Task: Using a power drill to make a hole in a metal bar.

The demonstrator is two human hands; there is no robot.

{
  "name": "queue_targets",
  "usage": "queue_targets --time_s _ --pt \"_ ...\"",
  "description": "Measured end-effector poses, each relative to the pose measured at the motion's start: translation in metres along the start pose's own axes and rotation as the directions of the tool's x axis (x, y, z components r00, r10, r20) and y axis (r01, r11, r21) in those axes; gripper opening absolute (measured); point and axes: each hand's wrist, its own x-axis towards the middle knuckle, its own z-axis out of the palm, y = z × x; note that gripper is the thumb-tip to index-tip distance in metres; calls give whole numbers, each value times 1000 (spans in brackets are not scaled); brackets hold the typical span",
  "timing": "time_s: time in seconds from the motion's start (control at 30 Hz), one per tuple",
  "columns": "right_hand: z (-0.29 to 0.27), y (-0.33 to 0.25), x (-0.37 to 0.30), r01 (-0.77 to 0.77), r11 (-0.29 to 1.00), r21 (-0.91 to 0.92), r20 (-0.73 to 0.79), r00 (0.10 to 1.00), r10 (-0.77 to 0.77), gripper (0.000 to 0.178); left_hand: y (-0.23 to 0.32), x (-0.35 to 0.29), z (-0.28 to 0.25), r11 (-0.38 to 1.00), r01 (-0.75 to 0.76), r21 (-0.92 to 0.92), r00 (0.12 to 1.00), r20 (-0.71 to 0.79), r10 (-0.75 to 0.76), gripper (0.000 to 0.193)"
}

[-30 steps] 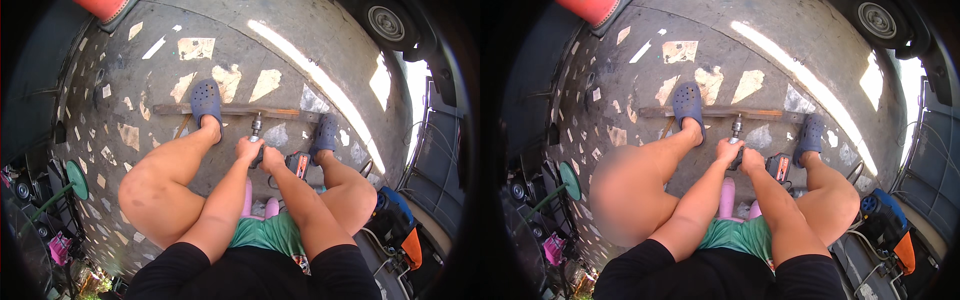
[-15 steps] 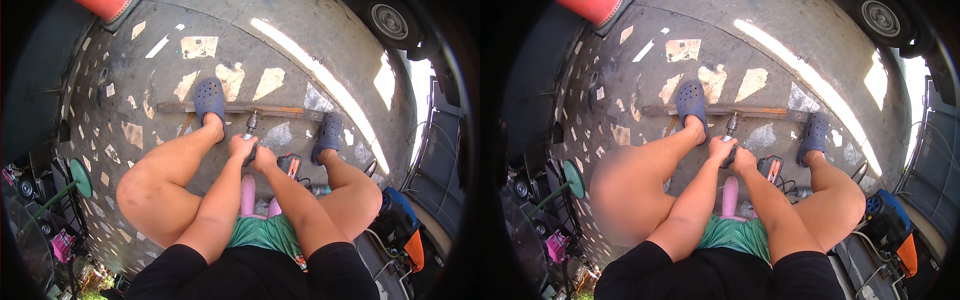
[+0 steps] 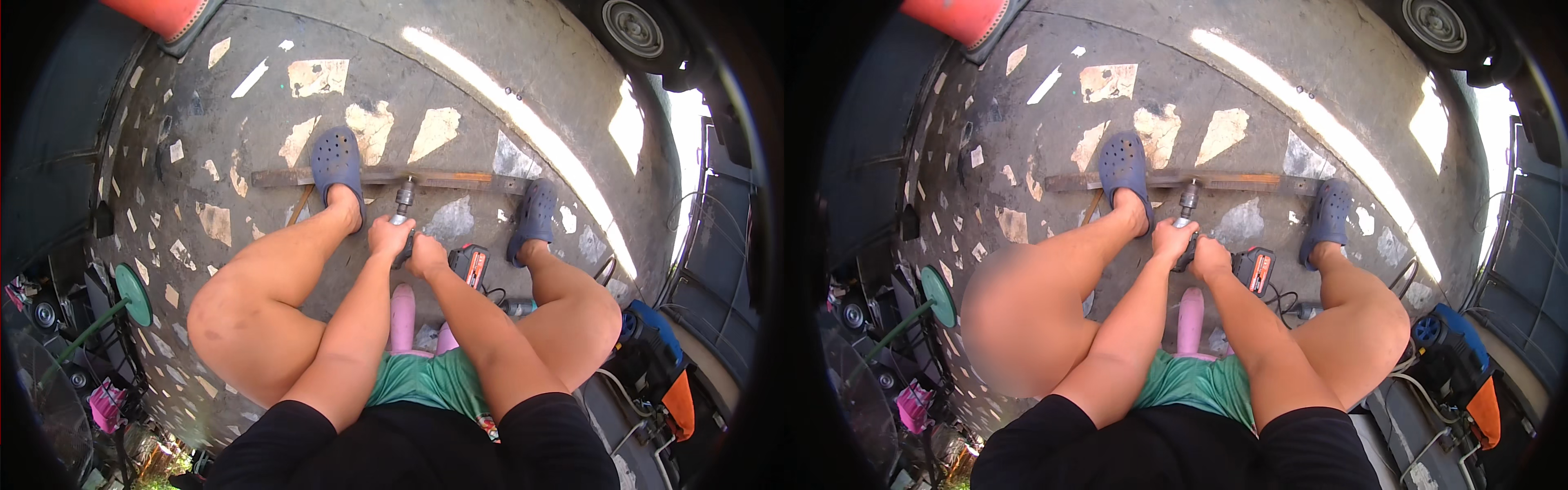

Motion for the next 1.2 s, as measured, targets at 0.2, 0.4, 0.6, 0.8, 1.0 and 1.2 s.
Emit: queue_targets --time_s 0.2,0.4,0.6,0.8,1.0,1.2 --pt "-6 6 0 -81 997 -6 69 994 81 44 12 -2 10 997 -65 44 998 -6 65 60" --pt "1 -2 7 62 998 -16 25 998 -62 44 2 0 -4 1000 11 -20 998 -60 -13 60" --pt "1 12 10 -35 999 15 23 999 35 41 13 5 13 997 -65 33 997 42 64 60" --pt "1 2 11 -11 1000 -23 38 999 12 36 3 5 1 1000 -14 -8 1000 -26 14 60" --pt "-9 0 4 -86 994 67 6 996 85 31 14 4 7 997 -64 30 998 9 64 61" --pt "-22 -11 -1 30 999 -43 14 999 -29 28 5 8 3 998 -37 -44 999 -21 36 59"
